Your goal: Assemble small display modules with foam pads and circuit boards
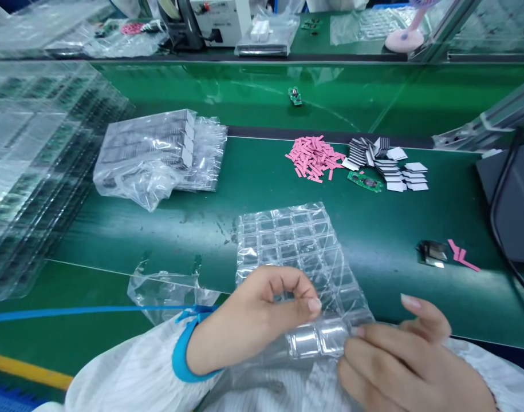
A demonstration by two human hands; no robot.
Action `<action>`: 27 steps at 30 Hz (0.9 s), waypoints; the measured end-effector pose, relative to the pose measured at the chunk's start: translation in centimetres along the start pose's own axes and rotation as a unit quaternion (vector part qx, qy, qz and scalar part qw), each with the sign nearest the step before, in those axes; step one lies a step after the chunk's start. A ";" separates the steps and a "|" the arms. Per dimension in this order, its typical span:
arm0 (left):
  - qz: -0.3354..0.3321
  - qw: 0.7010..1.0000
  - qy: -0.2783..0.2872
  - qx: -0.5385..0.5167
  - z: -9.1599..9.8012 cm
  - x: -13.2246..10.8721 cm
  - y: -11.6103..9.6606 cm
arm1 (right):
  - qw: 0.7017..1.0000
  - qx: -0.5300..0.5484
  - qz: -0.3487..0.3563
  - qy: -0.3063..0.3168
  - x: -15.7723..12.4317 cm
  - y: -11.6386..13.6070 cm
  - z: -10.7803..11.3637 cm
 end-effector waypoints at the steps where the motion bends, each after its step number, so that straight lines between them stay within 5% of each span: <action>1: -0.009 1.000 -0.010 0.000 0.1 0.1 0.1 | 1.000 0.003 0.016 -0.005 0.4 0.0 0.3; 12: -0.075 0.989 -0.068 0.106 -0.1 0.6 0.1 | 0.999 0.013 0.050 -0.014 1.0 0.3 0.3; 20: -0.058 0.993 -0.107 -0.004 1.3 0.8 0.3 | 0.999 -0.004 0.023 0.024 -0.1 -0.4 0.3; 27: -0.122 0.963 -0.234 -0.047 4.3 -0.3 0.9 | 1.000 0.016 -0.005 -0.022 -1.8 -1.2 0.4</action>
Point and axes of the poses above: each hand's wrist, its own x-axis towards the middle knuckle, its own z-axis out of the back of the hand, y = z × x, the point moved 8 cm from there along x, towards the middle knuckle, and after that the axes turned 8 degrees about x, right-handed, at the moved point
